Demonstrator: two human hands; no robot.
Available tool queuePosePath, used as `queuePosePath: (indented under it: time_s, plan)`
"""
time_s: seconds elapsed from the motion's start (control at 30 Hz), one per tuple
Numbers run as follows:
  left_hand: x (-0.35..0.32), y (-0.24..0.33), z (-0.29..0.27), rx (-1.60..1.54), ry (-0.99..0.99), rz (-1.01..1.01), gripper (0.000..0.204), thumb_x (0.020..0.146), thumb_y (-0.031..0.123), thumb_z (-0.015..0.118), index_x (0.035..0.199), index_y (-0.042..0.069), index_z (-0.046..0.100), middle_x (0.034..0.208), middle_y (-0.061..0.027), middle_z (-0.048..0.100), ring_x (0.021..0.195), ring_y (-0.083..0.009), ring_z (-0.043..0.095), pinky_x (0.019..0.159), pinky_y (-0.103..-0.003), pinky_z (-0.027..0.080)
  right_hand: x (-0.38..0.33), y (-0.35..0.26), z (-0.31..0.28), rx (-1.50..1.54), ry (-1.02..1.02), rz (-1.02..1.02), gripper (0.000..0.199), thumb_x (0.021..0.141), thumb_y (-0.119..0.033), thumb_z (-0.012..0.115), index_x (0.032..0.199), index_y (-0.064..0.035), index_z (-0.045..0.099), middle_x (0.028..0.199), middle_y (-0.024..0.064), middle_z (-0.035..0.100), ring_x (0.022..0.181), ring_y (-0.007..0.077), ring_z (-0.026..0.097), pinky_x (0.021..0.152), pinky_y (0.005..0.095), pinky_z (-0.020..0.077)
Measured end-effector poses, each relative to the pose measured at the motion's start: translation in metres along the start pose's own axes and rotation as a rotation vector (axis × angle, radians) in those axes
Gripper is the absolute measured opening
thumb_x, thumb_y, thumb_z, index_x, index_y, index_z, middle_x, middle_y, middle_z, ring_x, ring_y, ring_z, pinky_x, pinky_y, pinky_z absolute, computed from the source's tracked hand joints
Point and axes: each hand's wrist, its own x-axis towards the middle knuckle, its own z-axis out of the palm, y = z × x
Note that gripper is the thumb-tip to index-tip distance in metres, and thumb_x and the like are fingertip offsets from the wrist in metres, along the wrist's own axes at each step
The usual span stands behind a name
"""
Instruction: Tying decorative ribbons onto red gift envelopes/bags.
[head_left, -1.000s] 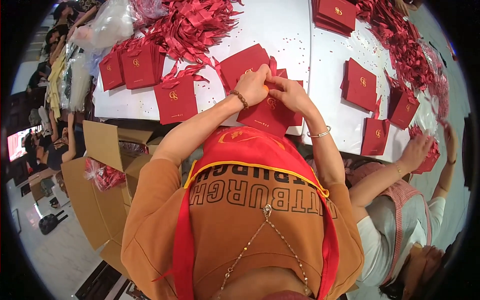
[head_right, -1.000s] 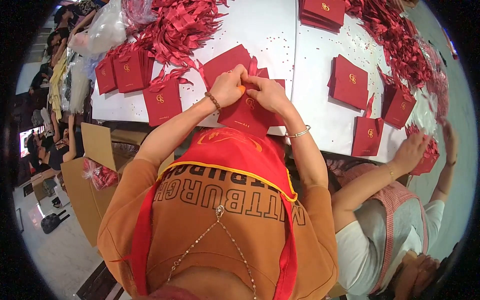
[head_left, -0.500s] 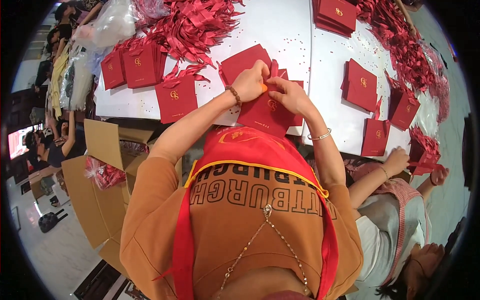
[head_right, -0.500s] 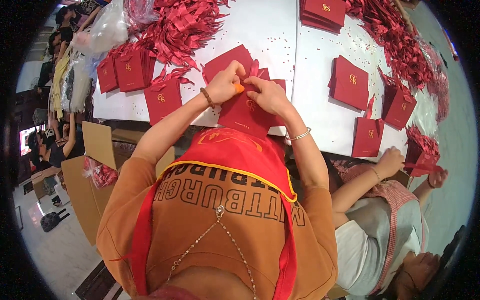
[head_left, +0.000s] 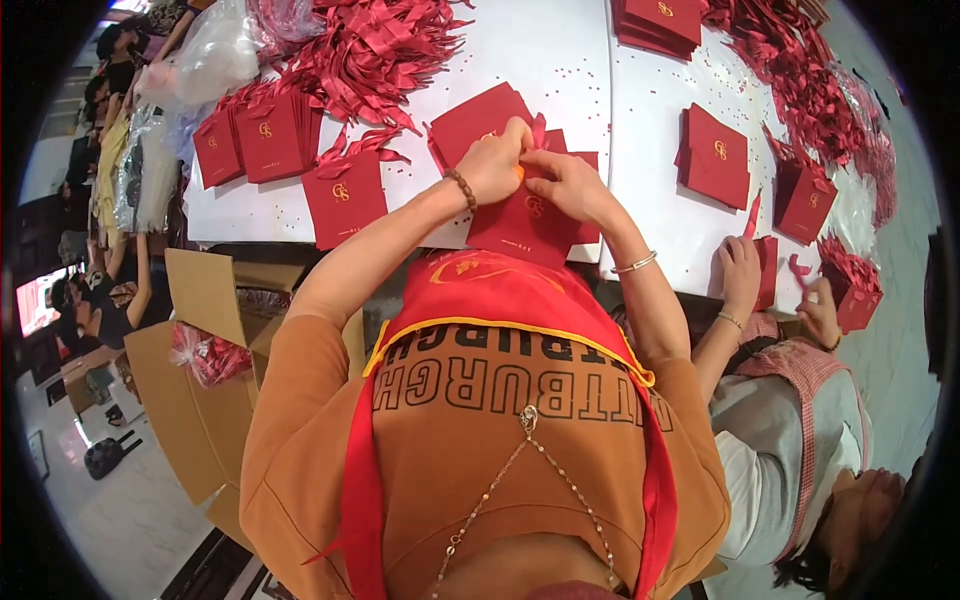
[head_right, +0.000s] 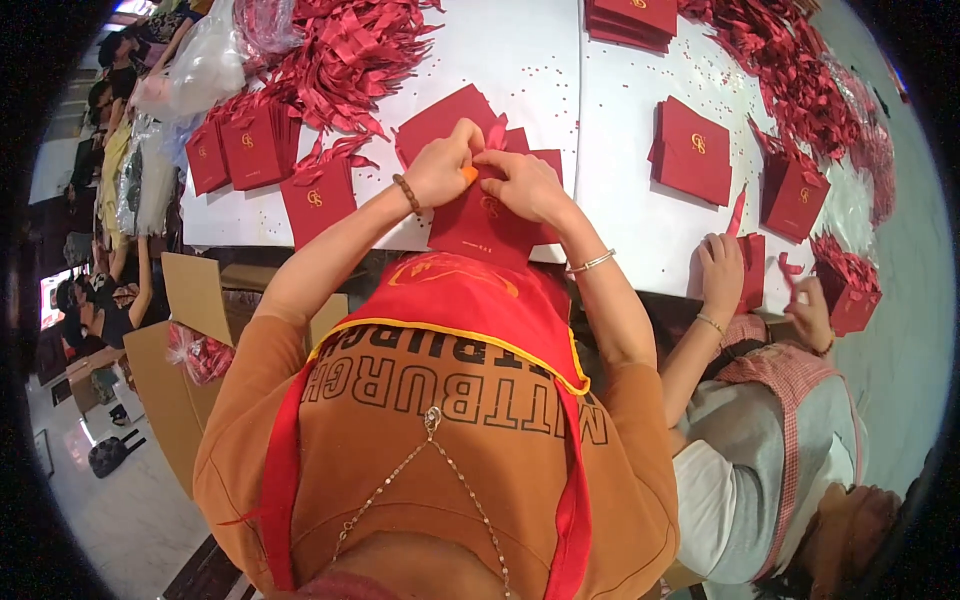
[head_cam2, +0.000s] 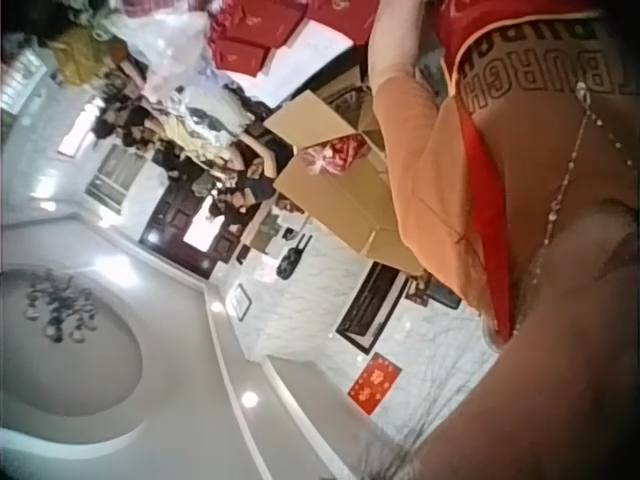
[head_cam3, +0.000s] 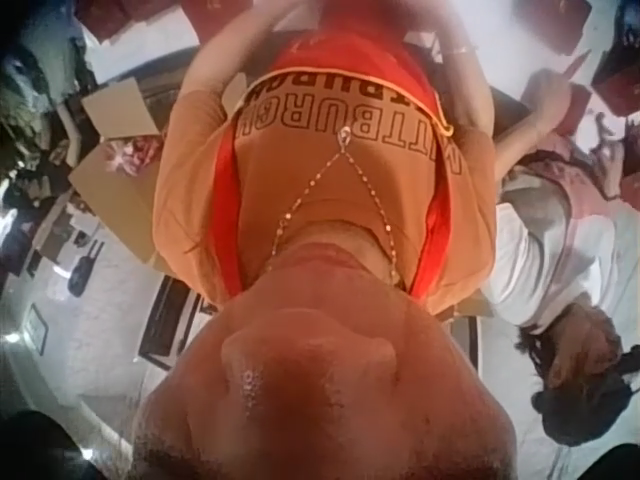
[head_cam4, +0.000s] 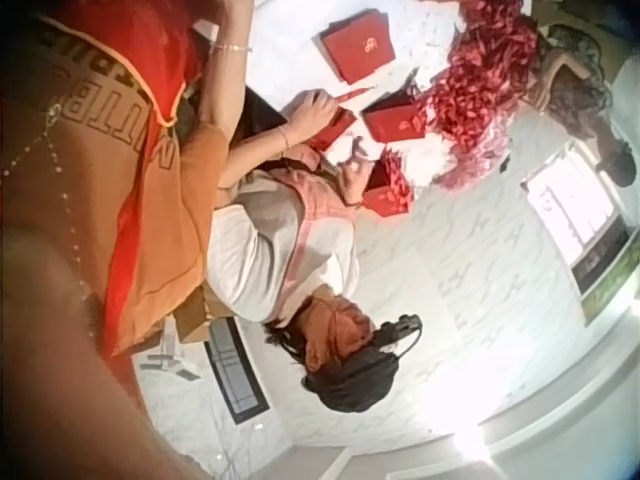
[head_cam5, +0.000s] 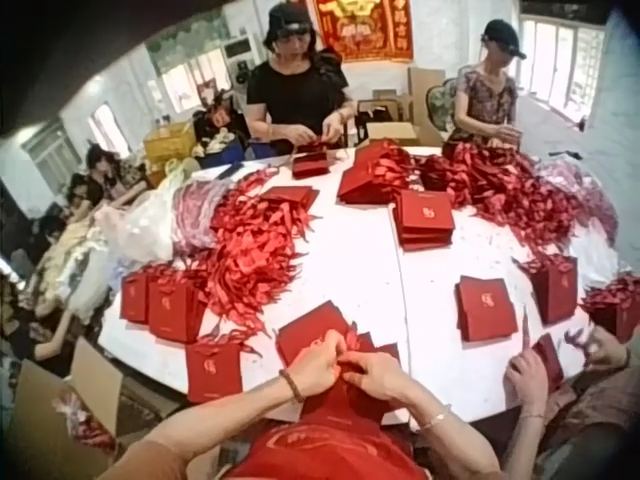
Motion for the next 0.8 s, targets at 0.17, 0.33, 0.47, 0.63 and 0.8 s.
queuePosePath:
  time_s: [0.17,0.33,0.47,0.63,0.8]
  plan:
    - [-0.004,-0.004,-0.009,-0.126,-0.063,-0.02,0.026,0.074,0.014,0.064,0.094,0.005,0.05,0.075,-0.0126,0.06,0.076,-0.0302,0.059,0.062,-0.041,0.045,-0.003,0.007,0.004,-0.012,0.109,-0.096,0.033,0.078,-0.021,0.058,0.109,-0.01,0.056,0.097,0.0156,0.063,0.088,0.0323,0.059,0.078,0.0395,0.0445]
    - [0.01,-0.014,-0.026,0.302,-0.017,0.087,0.024,0.075,0.034,0.064,0.081,0.011,0.066,0.091,-0.0091,0.06,0.086,-0.0252,0.056,0.07,-0.037,0.043,-0.005,0.001,0.007,-0.108,0.185,-0.143,0.023,0.079,-0.023,0.06,0.097,-0.0094,0.057,0.079,0.0105,0.064,0.076,0.0273,0.06,0.067,0.0383,0.0395]
    - [0.036,-0.033,-0.034,0.313,-0.356,0.156,0.03,0.076,0.034,0.058,0.08,0.005,0.065,0.111,-0.0116,0.057,0.1,-0.0261,0.054,0.078,-0.033,0.042,-0.003,0.001,0.014,-0.289,0.26,-0.262,0.018,0.078,-0.025,0.061,0.09,-0.0119,0.06,0.065,0.0057,0.062,0.065,0.0236,0.059,0.066,0.0355,0.0335]
    - [0.057,-0.031,-0.04,0.095,-0.75,0.006,0.025,0.071,0.025,0.062,0.073,0.0,0.061,0.094,-0.0123,0.057,0.084,-0.0241,0.054,0.075,-0.031,0.041,-0.004,-0.006,0.014,-0.351,0.239,-0.286,0.017,0.078,-0.026,0.061,0.089,-0.0126,0.062,0.063,0.006,0.061,0.062,0.024,0.058,0.069,0.0362,0.0333]
    - [0.062,-0.036,-0.021,0.105,-0.519,-0.026,0.018,0.07,0.021,0.063,0.07,0.003,0.062,0.097,-0.0102,0.054,0.088,-0.0246,0.05,0.077,-0.032,0.039,-0.002,-0.006,0.007,-0.317,0.195,-0.188,0.019,0.078,-0.027,0.061,0.091,-0.0142,0.064,0.064,0.0073,0.061,0.062,0.0247,0.058,0.067,0.0367,0.0356]
